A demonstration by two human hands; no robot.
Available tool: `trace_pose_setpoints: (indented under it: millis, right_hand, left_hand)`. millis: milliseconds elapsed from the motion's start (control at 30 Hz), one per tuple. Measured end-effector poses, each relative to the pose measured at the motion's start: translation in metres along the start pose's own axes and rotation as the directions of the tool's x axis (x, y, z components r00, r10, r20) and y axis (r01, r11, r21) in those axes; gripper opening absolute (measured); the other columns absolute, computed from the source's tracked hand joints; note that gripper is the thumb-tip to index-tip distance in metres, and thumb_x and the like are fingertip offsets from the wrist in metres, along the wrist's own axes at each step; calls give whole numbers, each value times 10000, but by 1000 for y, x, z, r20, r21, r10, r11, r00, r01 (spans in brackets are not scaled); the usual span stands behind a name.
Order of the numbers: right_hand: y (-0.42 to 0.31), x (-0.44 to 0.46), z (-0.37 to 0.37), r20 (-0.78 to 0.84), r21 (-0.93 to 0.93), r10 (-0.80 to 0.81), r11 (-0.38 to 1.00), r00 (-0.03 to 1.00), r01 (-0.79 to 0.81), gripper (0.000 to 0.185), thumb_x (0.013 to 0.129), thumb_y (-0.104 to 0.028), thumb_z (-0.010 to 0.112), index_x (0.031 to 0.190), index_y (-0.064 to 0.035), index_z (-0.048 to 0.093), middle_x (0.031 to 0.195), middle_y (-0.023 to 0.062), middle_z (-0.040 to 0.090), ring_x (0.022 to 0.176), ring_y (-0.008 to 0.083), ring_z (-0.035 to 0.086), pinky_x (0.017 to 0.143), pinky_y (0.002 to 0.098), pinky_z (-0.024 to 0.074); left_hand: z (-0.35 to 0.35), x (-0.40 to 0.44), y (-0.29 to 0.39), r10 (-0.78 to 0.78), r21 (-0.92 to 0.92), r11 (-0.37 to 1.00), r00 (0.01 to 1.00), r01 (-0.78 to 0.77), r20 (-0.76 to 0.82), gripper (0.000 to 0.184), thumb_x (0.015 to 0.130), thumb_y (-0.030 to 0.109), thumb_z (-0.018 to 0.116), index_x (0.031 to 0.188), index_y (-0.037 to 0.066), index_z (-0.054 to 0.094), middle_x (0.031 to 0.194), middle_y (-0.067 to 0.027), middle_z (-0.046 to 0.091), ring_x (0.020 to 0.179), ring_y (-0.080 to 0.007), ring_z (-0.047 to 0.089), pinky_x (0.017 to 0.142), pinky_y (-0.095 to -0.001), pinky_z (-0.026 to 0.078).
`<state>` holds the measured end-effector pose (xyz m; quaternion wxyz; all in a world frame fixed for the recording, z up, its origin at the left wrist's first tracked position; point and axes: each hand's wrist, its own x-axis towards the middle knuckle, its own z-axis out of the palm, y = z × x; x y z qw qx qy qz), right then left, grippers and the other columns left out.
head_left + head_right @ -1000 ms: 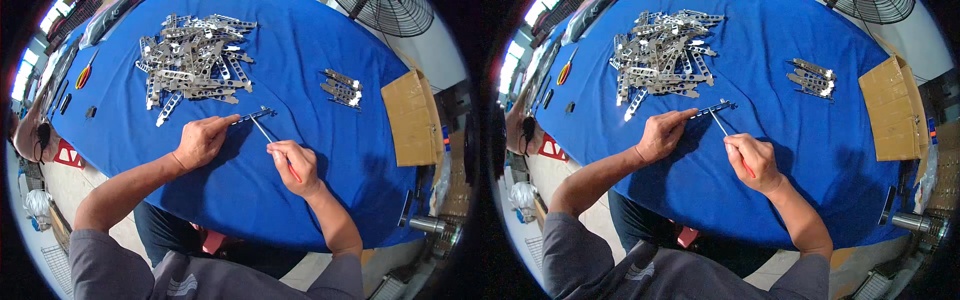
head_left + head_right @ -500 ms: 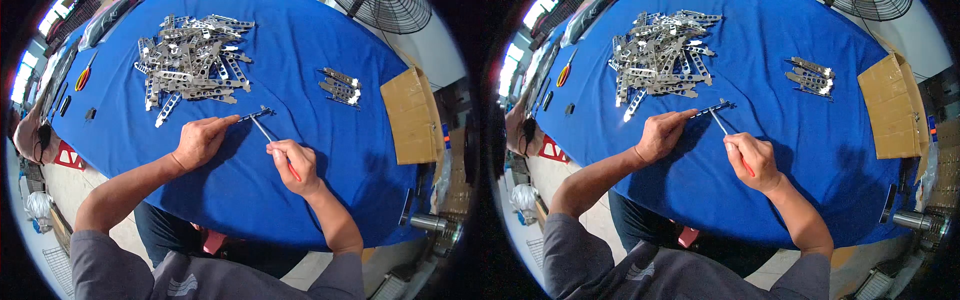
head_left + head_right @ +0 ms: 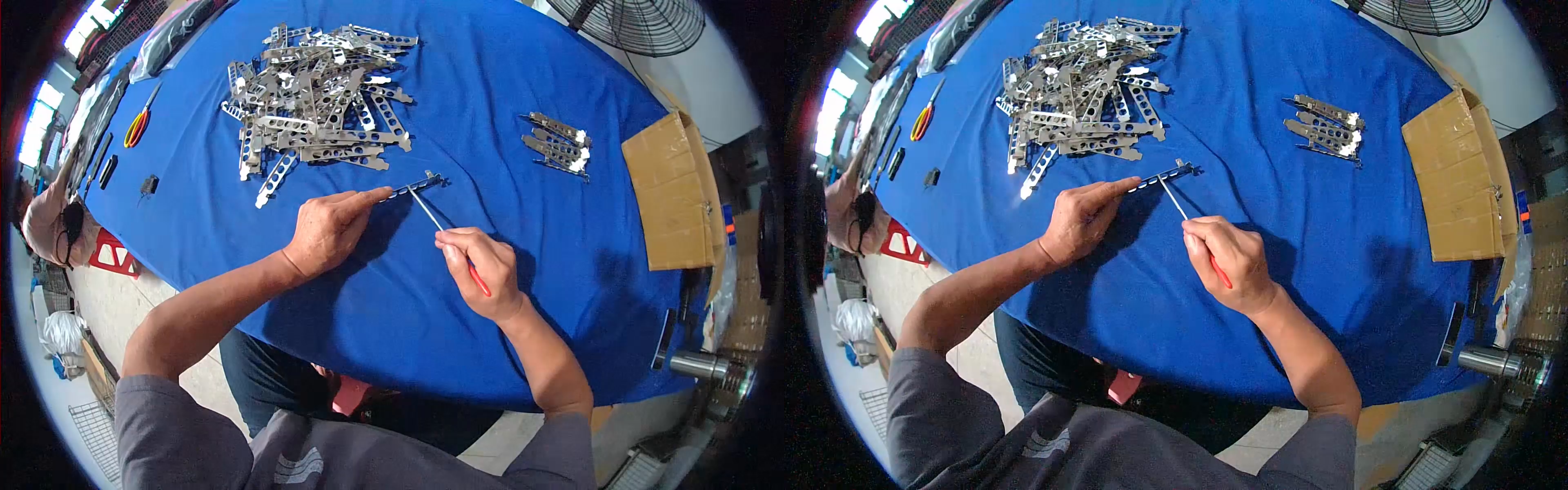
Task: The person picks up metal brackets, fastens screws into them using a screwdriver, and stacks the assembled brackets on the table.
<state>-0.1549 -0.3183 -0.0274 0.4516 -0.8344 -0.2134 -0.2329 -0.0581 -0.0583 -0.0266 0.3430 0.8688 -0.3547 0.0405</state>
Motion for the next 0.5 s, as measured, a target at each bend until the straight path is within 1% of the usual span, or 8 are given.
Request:
trace_pose_setpoints:
  millis: [67, 167, 267, 367, 500]
  right_hand:
    - [-1, 1, 1, -18, 25, 5, 1000, 1000, -5, 70, 981, 5, 678, 1044, 36, 683, 960, 181, 749, 789, 301, 767, 676, 377, 614]
    - [-3, -1, 0, -11, 14, 108, 994, 994, -108, 84, 980, 1, 685, 1055, 38, 684, 960, 180, 749, 796, 299, 768, 679, 375, 615]
    - [1, -1, 0, 11, 10, 6, 1000, 1000, -6, 84, 979, 1, 686, 1052, 41, 683, 958, 182, 749, 794, 303, 767, 677, 375, 614]
    - [-6, 2, 0, -12, -5, 75, 997, 997, -75, 63, 970, 20, 679, 1030, 39, 678, 952, 180, 749, 789, 308, 766, 668, 377, 614]
    - [-6, 0, -3, 27, -25, 94, 995, 995, -94, 59, 963, 23, 683, 1021, 33, 678, 948, 178, 752, 781, 311, 766, 661, 378, 614]
  left_hand:
    - [0, 0, 0, -7, -5, 1000, 1000, 7, 4, 391, 964, 48, 625, 1329, 167, 703, 839, -99, 703, 736, -321, 716, 619, -442, 562]
    - [2, 0, -1, 3, 2, 1000, 1000, -3, -3, 394, 962, 41, 624, 1327, 163, 706, 840, -102, 701, 734, -324, 714, 617, -444, 561]
    - [0, 1, 0, 1, 18, 1000, 1000, -1, 12, 394, 960, 40, 626, 1326, 162, 707, 843, -105, 704, 732, -327, 713, 616, -446, 562]
    - [0, 1, 0, 14, -10, 1000, 1000, -14, -3, 386, 962, 43, 627, 1321, 160, 708, 858, -107, 713, 741, -327, 718, 621, -447, 565]
    - [-1, 1, 2, 21, 15, 1000, 1000, -21, 6, 385, 964, 47, 635, 1325, 157, 707, 880, -110, 729, 759, -327, 729, 629, -443, 572]
